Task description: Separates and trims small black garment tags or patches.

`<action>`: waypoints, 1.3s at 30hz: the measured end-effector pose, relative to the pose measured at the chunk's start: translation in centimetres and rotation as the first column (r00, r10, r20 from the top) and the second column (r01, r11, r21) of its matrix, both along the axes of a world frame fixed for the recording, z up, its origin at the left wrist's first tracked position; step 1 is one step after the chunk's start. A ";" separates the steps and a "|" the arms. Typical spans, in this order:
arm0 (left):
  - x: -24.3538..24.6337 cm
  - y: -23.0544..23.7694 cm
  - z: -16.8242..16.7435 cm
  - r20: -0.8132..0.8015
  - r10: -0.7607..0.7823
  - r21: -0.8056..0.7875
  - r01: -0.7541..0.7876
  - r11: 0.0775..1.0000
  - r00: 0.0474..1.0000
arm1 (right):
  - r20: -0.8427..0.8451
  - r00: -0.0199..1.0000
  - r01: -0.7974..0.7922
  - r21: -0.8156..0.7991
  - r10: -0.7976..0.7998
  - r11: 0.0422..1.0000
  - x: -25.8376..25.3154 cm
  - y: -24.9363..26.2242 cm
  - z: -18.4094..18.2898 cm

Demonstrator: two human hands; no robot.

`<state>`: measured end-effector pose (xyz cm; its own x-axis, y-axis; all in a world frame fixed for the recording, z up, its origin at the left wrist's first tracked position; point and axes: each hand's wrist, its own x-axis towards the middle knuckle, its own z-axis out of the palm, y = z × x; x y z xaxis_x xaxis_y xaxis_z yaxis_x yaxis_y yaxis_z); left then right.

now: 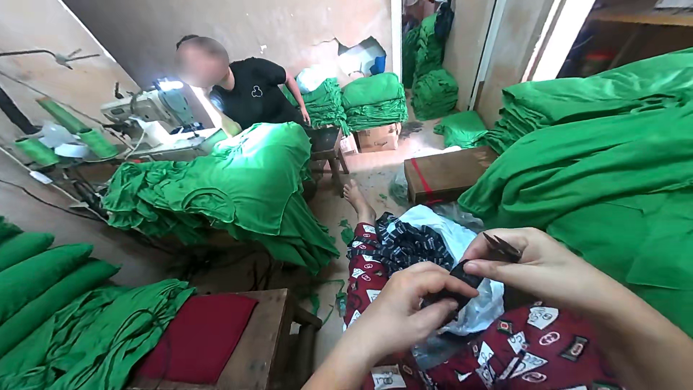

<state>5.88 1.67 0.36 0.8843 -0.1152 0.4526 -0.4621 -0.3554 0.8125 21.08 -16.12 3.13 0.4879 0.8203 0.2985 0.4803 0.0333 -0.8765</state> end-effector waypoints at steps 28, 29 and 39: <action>1.7 0.4 -1.5 -0.155 0.082 -0.117 -0.100 0.988 0.985 | -0.231 0.972 -0.048 -0.069 0.030 0.996 2.9 0.5 -0.6; 1.8 0.5 -1.6 -0.160 0.081 -0.120 -0.101 0.988 0.984 | -0.236 0.971 -0.050 -0.068 0.033 0.996 3.0 0.6 -0.7; 2.2 1.2 -2.0 -0.171 0.034 -0.097 -0.051 0.994 0.985 | -0.218 0.975 -0.068 -0.098 0.045 0.993 3.6 1.0 -0.8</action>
